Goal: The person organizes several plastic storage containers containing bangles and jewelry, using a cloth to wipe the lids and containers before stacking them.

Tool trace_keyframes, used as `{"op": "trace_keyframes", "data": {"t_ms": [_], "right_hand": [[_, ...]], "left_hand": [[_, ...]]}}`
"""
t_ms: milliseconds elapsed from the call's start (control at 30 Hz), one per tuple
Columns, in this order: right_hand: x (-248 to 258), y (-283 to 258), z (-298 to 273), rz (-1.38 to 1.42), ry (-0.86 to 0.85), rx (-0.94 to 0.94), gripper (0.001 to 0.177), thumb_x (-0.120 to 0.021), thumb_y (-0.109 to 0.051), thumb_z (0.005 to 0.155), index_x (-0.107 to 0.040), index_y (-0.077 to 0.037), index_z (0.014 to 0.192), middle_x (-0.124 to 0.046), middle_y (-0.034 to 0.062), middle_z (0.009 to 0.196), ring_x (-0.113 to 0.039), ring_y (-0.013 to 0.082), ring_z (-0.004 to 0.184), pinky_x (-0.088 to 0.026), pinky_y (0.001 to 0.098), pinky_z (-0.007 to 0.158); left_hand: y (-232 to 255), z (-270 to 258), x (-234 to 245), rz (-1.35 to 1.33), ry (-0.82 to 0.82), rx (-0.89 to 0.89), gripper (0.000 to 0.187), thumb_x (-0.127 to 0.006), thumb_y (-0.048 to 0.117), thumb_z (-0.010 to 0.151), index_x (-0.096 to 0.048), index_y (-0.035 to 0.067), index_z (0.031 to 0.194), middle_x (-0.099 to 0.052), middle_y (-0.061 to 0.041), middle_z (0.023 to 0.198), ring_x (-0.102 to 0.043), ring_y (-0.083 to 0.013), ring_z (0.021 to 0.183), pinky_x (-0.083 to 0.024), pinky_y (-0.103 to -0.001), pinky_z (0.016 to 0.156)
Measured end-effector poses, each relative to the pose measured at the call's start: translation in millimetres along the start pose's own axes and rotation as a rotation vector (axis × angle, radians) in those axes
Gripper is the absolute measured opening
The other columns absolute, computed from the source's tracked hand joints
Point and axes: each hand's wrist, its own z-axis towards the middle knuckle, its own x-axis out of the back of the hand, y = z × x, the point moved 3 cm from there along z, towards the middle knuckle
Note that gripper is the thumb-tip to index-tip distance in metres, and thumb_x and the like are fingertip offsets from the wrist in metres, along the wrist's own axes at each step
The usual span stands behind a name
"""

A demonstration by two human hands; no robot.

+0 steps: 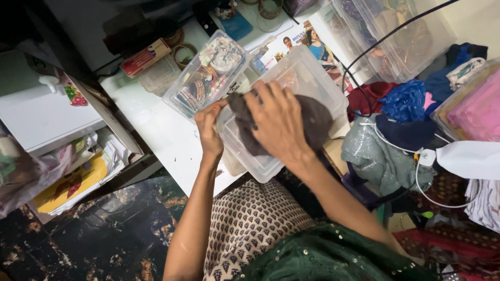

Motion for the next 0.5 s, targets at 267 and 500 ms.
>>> {"op": "trace_keyframes", "data": {"t_ms": [267, 500], "right_hand": [[12, -30, -7, 0.157, -0.050, 0.084, 0.048, -0.075, -0.042, 0.085, -0.069, -0.004, 0.114, -0.061, 0.0140, 0.119, -0.058, 0.0325, 0.107, -0.046, 0.0492, 0.089], [61, -17, -19, 0.177, -0.017, 0.154, 0.084, -0.070, -0.065, 0.084, -0.058, -0.007, 0.145, -0.049, 0.0262, 0.145, -0.049, 0.0400, 0.131, -0.035, 0.0603, 0.107]], "left_hand": [[-54, -10, 15, -0.011, 0.088, 0.001, 0.039, -0.044, 0.022, 0.109, -0.062, -0.012, 0.103, -0.070, -0.018, 0.109, -0.059, -0.0252, 0.106, -0.046, -0.037, 0.103], [-49, -15, 19, 0.405, 0.123, -0.346, 0.045, -0.044, 0.024, 0.112, -0.063, -0.016, 0.119, -0.059, -0.022, 0.111, -0.054, -0.0253, 0.109, -0.043, -0.037, 0.096]]}}
